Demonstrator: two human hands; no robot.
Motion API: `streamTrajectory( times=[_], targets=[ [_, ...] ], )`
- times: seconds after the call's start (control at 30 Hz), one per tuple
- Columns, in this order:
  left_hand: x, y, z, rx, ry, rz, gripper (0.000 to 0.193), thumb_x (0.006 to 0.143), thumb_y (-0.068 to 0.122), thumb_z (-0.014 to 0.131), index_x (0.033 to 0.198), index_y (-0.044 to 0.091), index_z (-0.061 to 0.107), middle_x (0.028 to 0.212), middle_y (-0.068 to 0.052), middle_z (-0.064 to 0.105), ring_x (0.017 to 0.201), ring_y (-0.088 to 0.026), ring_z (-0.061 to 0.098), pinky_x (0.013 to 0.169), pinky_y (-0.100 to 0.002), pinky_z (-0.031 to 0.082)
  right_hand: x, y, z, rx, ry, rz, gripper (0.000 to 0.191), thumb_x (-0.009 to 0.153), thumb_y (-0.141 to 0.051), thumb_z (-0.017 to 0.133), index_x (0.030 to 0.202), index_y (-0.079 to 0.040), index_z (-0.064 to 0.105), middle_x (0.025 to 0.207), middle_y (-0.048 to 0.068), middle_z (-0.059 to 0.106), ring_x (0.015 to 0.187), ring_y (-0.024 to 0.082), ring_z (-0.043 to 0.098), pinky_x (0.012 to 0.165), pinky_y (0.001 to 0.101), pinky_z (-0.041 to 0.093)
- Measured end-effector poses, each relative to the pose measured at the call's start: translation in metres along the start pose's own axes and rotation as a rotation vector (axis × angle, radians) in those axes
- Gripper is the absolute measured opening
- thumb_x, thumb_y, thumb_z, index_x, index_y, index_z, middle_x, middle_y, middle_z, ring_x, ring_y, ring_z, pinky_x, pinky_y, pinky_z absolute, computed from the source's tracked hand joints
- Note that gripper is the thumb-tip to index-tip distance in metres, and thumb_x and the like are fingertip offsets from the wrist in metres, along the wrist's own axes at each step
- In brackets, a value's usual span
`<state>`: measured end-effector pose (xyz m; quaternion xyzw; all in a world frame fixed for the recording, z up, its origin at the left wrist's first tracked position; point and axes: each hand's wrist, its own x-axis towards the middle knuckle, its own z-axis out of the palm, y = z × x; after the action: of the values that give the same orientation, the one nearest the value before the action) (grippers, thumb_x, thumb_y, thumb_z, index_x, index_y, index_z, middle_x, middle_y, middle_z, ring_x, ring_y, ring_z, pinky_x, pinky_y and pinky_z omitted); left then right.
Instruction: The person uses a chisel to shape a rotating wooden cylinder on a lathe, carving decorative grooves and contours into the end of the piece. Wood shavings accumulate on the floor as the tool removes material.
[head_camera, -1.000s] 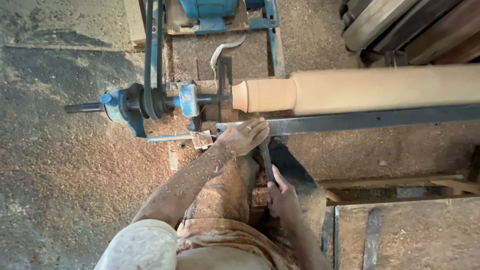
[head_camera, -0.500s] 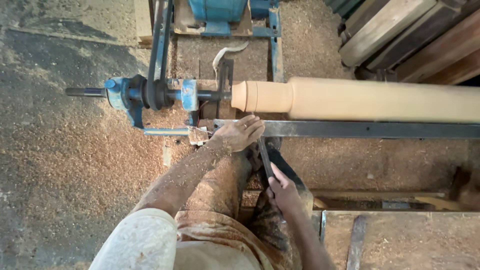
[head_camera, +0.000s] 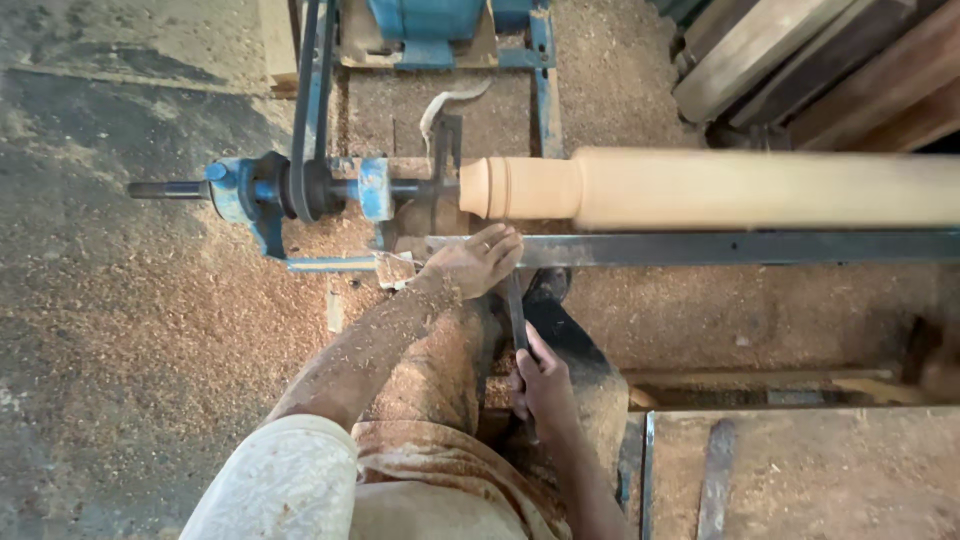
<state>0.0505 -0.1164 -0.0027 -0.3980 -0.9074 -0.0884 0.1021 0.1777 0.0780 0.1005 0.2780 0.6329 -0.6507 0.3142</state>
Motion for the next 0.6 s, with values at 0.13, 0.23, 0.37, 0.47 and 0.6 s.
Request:
streamTrajectory(
  times=[0.13,0.23,0.37,0.47,0.6],
  targets=[
    [0.005,-0.002,-0.009,0.003,-0.182,0.026,0.056,0.095,0.014,0.051,0.147,-0.003,0.040,0.151,-0.017,0.046,0.145,-0.039,0.040,0.107,-0.039,0.051,-0.005,0.004,0.003,0.000,0.020,0.018,0.055,0.102,-0.013,0.050,0.155,-0.024,0.048,0.061,0.002,0.048,0.041,0.012,0.039,0.038,0.0292,0.034],
    [0.004,-0.001,-0.015,0.038,-0.143,0.046,0.056,0.095,0.016,0.051,0.146,-0.003,0.039,0.151,-0.017,0.045,0.144,-0.039,0.039,0.112,-0.040,0.047,-0.002,0.007,0.003,-0.016,0.015,-0.014,0.055,0.101,-0.013,0.050,0.155,-0.023,0.048,0.061,0.002,0.049,0.041,0.012,0.040,0.037,0.0290,0.035],
    [0.002,0.003,-0.010,0.083,-0.093,0.045,0.056,0.097,0.018,0.051,0.148,-0.003,0.039,0.152,-0.015,0.046,0.146,-0.036,0.040,0.119,-0.039,0.043,0.004,0.017,-0.002,-0.029,0.004,-0.049,0.055,0.101,-0.012,0.050,0.155,-0.022,0.048,0.060,0.002,0.047,0.040,0.012,0.041,0.037,0.0291,0.036],
    [0.001,0.004,-0.003,0.108,-0.034,0.060,0.058,0.095,0.018,0.051,0.149,-0.001,0.040,0.152,-0.014,0.049,0.145,-0.034,0.043,0.120,-0.039,0.040,0.006,0.021,-0.010,-0.178,-0.014,-0.118,0.055,0.102,-0.015,0.050,0.156,-0.025,0.046,0.059,0.002,0.051,0.041,0.012,0.045,0.038,0.0291,0.040],
    [0.008,0.004,0.001,0.259,0.006,0.214,0.060,0.090,0.020,0.051,0.146,0.000,0.042,0.148,-0.014,0.054,0.141,-0.031,0.048,0.121,-0.041,0.035,0.005,0.013,-0.038,-0.285,0.041,0.077,0.058,0.101,-0.022,0.055,0.157,-0.037,0.043,0.061,-0.001,0.055,0.047,0.009,0.049,0.045,0.0267,0.045]
  ],
)
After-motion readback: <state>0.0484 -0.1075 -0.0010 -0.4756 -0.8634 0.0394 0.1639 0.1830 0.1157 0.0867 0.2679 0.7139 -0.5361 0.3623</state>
